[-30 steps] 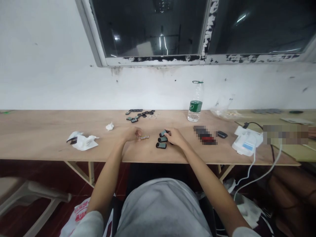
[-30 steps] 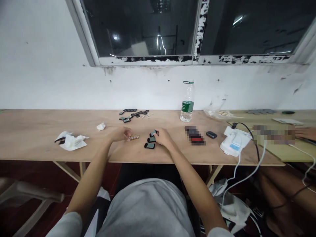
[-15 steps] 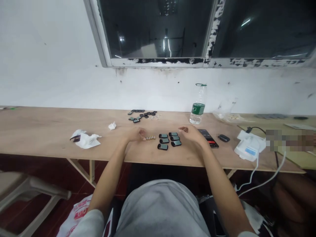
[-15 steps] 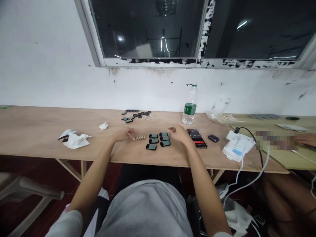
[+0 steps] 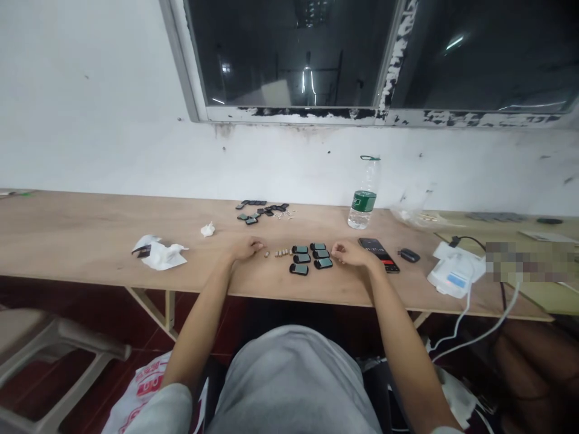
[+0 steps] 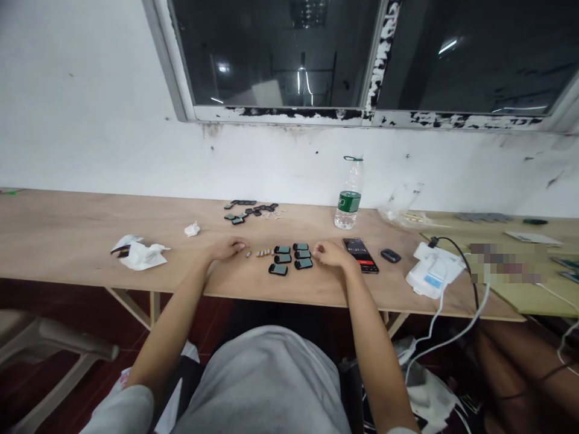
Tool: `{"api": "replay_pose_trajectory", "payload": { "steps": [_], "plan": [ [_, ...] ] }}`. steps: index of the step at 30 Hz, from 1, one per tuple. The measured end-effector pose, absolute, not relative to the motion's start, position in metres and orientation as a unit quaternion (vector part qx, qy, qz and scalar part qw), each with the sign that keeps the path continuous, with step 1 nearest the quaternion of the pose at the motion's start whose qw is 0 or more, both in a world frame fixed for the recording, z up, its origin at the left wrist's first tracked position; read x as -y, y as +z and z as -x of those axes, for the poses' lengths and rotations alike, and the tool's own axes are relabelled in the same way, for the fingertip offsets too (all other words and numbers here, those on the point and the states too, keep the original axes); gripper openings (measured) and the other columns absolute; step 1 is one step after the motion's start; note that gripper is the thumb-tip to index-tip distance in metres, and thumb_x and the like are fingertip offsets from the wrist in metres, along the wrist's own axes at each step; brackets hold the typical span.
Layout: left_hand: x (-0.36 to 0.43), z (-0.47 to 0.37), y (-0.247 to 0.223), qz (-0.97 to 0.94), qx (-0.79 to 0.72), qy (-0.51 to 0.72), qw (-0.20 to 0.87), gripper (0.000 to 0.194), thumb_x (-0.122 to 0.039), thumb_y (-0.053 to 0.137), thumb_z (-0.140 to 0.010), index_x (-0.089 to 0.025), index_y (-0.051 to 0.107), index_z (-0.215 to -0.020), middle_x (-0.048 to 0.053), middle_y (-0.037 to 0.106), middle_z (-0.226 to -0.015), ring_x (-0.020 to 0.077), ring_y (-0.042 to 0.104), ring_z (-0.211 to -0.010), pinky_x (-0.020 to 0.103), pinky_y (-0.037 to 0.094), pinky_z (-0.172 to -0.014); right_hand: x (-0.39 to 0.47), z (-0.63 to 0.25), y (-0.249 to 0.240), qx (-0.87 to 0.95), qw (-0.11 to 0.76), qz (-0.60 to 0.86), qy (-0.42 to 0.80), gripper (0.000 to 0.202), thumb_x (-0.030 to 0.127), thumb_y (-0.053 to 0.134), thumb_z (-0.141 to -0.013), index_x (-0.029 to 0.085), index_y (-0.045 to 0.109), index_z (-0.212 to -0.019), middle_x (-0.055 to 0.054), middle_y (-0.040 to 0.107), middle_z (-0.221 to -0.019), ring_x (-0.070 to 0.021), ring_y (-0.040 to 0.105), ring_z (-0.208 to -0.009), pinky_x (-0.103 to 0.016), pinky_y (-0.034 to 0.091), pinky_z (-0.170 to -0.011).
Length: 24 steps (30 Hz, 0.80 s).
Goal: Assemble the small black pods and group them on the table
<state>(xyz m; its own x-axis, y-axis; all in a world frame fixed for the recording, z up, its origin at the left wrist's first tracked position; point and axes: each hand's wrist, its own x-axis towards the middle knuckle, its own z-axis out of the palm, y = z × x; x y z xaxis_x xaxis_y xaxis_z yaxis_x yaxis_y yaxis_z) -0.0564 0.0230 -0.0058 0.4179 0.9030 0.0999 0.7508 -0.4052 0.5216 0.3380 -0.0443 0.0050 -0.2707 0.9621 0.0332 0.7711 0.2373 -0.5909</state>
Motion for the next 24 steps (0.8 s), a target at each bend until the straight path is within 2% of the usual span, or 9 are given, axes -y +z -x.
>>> {"api": "replay_pose_trajectory", "payload": {
  "steps": [3, 7, 10, 16, 24],
  "plan": [
    [-0.021, 0.059, -0.003, -0.831, -0.481, 0.168, 0.225, 0.051, -0.063, 0.053, -0.087, -0.017, 0.075, -0.093, 0.007, 0.073, -0.085, 0.0224, 0.063, -0.079, 0.029, 0.046, -0.071, 0.048, -0.338, 0.007, 0.771, 0.187, 0.567, 0.222, 0.028, 0.044, 0.064, -0.086, 0.018, 0.067, -0.077, -0.004, 0.071, -0.079, -0.0183, 0.063, -0.072, -0.026, 0.045, -0.064],
    [-0.022, 0.059, -0.005, -0.837, -0.438, 0.17, 0.279, 0.059, -0.063, 0.073, -0.071, -0.02, 0.073, -0.112, 0.004, 0.072, -0.09, 0.0201, 0.063, -0.081, 0.028, 0.046, -0.071, 0.049, -0.333, 0.008, 0.775, 0.15, 0.573, 0.221, 0.045, 0.061, 0.07, -0.077, 0.018, 0.063, -0.065, -0.003, 0.067, -0.07, -0.0164, 0.057, -0.064, -0.027, 0.038, -0.058],
    [-0.023, 0.058, -0.006, -0.833, -0.433, 0.17, 0.299, 0.059, -0.055, 0.082, -0.062, -0.02, 0.074, -0.109, 0.003, 0.069, -0.084, 0.0181, 0.061, -0.076, 0.027, 0.046, -0.068, 0.048, -0.33, 0.008, 0.77, 0.146, 0.577, 0.229, 0.047, 0.063, 0.075, -0.07, 0.017, 0.066, -0.065, -0.003, 0.068, -0.069, -0.0167, 0.056, -0.065, -0.027, 0.036, -0.057],
    [-0.02, 0.057, -0.003, -0.826, -0.443, 0.166, 0.307, 0.049, -0.049, 0.081, -0.063, -0.018, 0.076, -0.101, 0.004, 0.068, -0.083, 0.019, 0.06, -0.077, 0.028, 0.045, -0.067, 0.045, -0.336, 0.01, 0.766, 0.139, 0.544, 0.313, 0.046, 0.06, 0.082, -0.063, 0.017, 0.075, -0.077, -0.006, 0.074, -0.082, -0.0205, 0.062, -0.078, -0.028, 0.042, -0.066],
    [-0.017, 0.055, -0.001, -0.823, -0.457, 0.173, 0.29, 0.04, -0.047, 0.078, -0.069, -0.019, 0.073, -0.097, 0.005, 0.071, -0.087, 0.021, 0.064, -0.081, 0.029, 0.049, -0.072, 0.05, -0.34, 0.014, 0.765, 0.165, 0.489, 0.386, 0.047, 0.058, 0.085, -0.06, 0.018, 0.067, -0.078, -0.005, 0.074, -0.08, -0.0203, 0.065, -0.077, -0.028, 0.046, -0.067]
  ]
}}
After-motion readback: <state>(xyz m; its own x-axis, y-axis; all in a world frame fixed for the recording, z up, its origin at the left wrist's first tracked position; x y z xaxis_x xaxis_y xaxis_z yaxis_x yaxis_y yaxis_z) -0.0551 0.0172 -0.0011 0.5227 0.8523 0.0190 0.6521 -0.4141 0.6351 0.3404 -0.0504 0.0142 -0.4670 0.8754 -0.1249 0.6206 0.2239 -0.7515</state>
